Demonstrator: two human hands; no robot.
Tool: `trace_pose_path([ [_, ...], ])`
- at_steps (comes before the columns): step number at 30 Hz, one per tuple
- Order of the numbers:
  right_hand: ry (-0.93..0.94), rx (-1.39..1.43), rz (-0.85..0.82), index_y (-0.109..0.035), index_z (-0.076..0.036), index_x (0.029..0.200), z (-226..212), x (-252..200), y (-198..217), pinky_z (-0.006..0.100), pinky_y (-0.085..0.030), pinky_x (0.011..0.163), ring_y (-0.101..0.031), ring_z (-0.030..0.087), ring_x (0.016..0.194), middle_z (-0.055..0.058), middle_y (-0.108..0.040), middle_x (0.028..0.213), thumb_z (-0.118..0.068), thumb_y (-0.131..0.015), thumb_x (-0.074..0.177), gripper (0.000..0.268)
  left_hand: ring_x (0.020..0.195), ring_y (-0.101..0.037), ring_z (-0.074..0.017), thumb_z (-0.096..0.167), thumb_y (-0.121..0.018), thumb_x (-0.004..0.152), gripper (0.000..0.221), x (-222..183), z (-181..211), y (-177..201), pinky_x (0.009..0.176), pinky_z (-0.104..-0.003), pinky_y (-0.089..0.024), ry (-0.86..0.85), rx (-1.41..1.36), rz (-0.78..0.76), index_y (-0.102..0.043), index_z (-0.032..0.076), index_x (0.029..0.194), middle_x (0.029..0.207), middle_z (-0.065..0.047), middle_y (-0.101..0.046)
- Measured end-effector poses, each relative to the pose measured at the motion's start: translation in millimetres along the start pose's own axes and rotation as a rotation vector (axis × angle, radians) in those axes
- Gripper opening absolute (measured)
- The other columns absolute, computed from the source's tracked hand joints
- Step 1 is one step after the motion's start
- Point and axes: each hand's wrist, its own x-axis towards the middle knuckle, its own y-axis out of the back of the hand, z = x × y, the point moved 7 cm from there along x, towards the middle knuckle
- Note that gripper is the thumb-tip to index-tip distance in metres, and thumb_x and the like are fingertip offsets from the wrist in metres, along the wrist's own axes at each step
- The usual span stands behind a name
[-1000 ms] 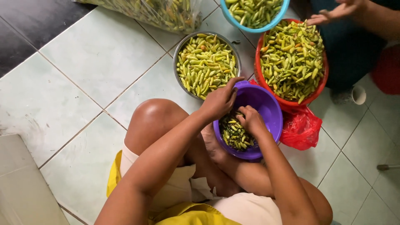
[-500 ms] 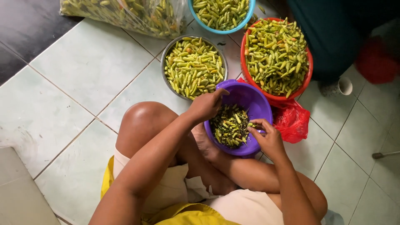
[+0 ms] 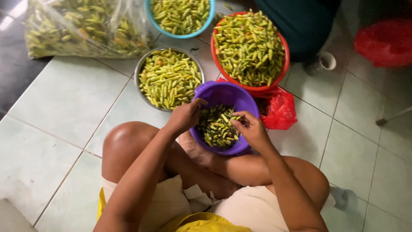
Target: A person sitting on the floor is removing the stems from green chilies and sorting them into different bowls.
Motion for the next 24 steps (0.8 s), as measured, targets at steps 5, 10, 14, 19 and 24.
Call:
trace_pose_path([
  [5,-0.007,0.193,0.117,-0.074,-0.001,0.118,15,-3,-12,0.032,-0.066,0.071,-0.073,0.016,0.082,0.017,-0.077,0.094,-0.008,-0.079,0.093,0.027,0.074,-0.069,-0.0474,0.023,-0.046,0.1,0.031,-5,-3,-15,0.073,-0.061,-0.054,-0.015,-0.01,-0.088,-0.054,0.028,0.129,0.064,-0.018,-0.067],
  [10,-0.03,0.362,0.199,-0.074,0.002,0.115,12,6,-14,0.036,-0.068,0.074,-0.076,0.019,0.082,0.02,-0.078,0.093,-0.005,-0.079,0.092,0.025,0.058,-0.07,-0.0326,0.025,-0.049,0.097,0.03,-1,19,-17,0.067,-0.05,-0.056,0.019,-0.085,-0.133,-0.059,0.029,0.126,0.051,-0.006,-0.064],
  [14,-0.034,0.301,0.197,-0.075,-0.001,0.114,-5,1,-20,0.029,-0.066,0.066,-0.074,0.015,0.072,0.017,-0.076,0.084,-0.01,-0.082,0.091,0.026,0.055,-0.068,-0.0324,0.023,-0.053,0.098,0.031,-9,31,-28,0.065,-0.046,-0.054,-0.005,-0.174,-0.21,-0.062,0.023,0.127,0.052,-0.008,-0.064],
  [19,-0.035,0.207,0.191,-0.077,-0.002,0.11,-7,3,-25,0.026,-0.062,0.058,-0.07,0.013,0.059,0.015,-0.075,0.072,-0.016,-0.084,0.091,0.025,0.065,-0.068,-0.0434,0.031,-0.054,0.097,0.027,-4,26,-52,0.072,-0.054,-0.053,-0.102,-0.149,-0.268,-0.062,0.018,0.12,0.057,-0.018,-0.066],
  [24,-0.022,0.123,0.194,-0.076,-0.002,0.11,2,3,-27,0.025,-0.06,0.058,-0.068,0.011,0.059,0.014,-0.075,0.071,-0.017,-0.083,0.092,0.024,0.063,-0.07,-0.0344,0.026,-0.056,0.099,0.036,3,11,-72,0.072,-0.048,-0.053,-0.096,-0.201,-0.329,-0.06,0.003,0.127,0.053,-0.008,-0.067],
])
